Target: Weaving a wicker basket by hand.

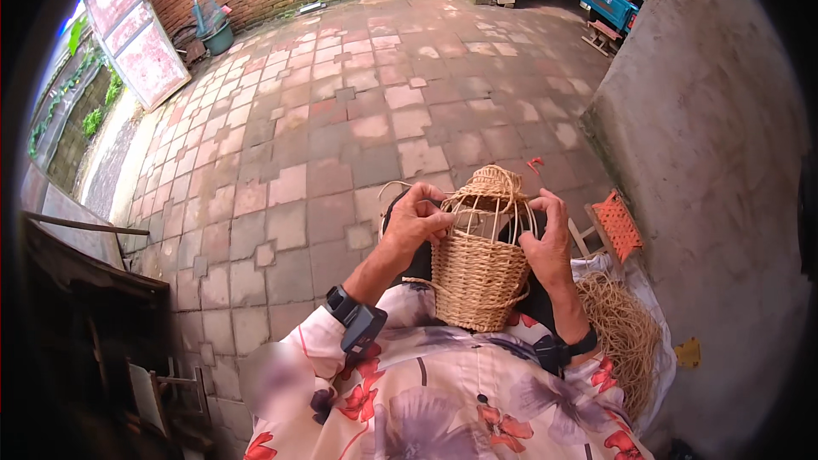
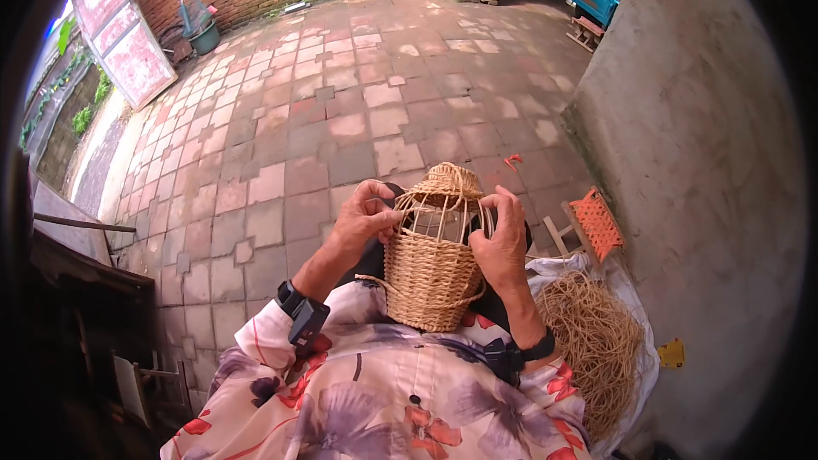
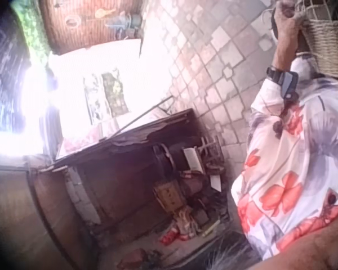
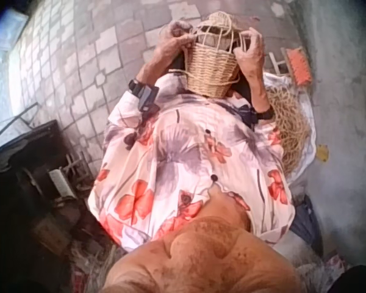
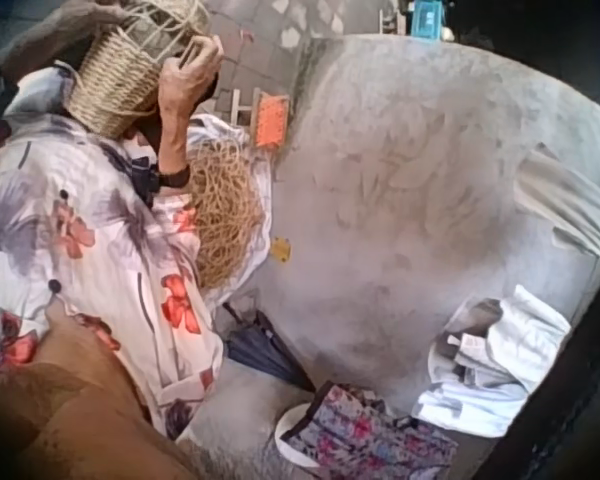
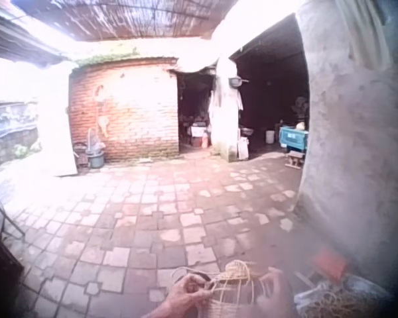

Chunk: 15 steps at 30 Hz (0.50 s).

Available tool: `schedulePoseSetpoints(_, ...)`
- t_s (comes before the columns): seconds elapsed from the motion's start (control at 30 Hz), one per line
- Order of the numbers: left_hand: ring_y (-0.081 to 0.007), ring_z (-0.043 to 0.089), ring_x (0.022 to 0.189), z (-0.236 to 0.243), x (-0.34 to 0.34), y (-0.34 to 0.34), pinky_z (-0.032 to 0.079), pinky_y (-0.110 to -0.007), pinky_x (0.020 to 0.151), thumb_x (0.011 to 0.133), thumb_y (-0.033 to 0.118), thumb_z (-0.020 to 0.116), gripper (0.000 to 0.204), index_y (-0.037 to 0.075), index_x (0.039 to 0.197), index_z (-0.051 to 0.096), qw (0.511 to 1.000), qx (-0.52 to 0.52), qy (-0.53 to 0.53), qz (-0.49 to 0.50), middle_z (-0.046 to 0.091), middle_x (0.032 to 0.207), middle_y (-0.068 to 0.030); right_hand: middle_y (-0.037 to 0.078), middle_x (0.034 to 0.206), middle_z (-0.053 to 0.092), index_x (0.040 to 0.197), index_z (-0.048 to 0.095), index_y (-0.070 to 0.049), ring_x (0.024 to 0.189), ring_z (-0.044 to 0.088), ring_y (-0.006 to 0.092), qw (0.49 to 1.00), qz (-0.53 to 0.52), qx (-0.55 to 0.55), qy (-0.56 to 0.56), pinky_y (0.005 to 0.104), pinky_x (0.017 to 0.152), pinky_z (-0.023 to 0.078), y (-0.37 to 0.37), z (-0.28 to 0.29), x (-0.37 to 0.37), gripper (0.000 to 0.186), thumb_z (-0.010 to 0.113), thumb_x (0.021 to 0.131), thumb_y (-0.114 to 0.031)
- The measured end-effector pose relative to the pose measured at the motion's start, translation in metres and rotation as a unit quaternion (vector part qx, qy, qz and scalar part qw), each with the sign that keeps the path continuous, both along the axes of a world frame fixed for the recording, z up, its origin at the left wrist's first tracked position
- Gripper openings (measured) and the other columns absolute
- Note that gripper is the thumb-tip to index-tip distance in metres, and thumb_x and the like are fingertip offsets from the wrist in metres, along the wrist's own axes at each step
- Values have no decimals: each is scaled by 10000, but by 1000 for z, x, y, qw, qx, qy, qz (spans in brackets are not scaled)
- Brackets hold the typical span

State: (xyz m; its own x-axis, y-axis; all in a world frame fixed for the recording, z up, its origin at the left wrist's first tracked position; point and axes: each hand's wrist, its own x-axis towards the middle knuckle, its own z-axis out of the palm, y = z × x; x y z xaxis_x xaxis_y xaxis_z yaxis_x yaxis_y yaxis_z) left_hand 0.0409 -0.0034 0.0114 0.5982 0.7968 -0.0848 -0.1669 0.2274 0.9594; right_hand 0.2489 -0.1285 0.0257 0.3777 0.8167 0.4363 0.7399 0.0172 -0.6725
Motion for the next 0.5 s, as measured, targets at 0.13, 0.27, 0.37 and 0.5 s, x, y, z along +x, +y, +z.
schedulePoseSetpoints(0.13,-138,584,604,-5,-1,-9,474,-326,554,715,74,671,270,44,952,545,972,138,185,54,571,673,-42,152,1126,531,1067,491,-37,1032,545,313,991,-7,-39,124,392,914,438,2,-23,11,412,563,670,46)
schedulePoseSetpoints(0.27,-355,617,679,-18,3,-4,492,-441,632,731,120,599,203,79,922,544,832,395,351,171,617,753,-139,149,1110,539,1070,492,-37,967,557,292,995,0,-17,101,387,885,451,4,-24,13,417,568,667,44)
schedulePoseSetpoints(0.37,-390,631,750,-69,-45,39,494,-476,673,781,146,539,172,108,945,580,798,327,449,234,659,825,-157,135,1086,539,1071,492,-37,967,558,290,998,-12,-23,64,388,877,452,0,-28,19,417,566,669,47)
schedulePoseSetpoints(0.5,-234,656,605,-158,-148,90,479,-437,476,861,225,521,206,75,977,604,924,-51,313,213,667,749,-150,126,1075,540,1070,492,-36,942,563,269,995,-28,-25,94,377,863,454,-4,-26,24,418,574,668,41)
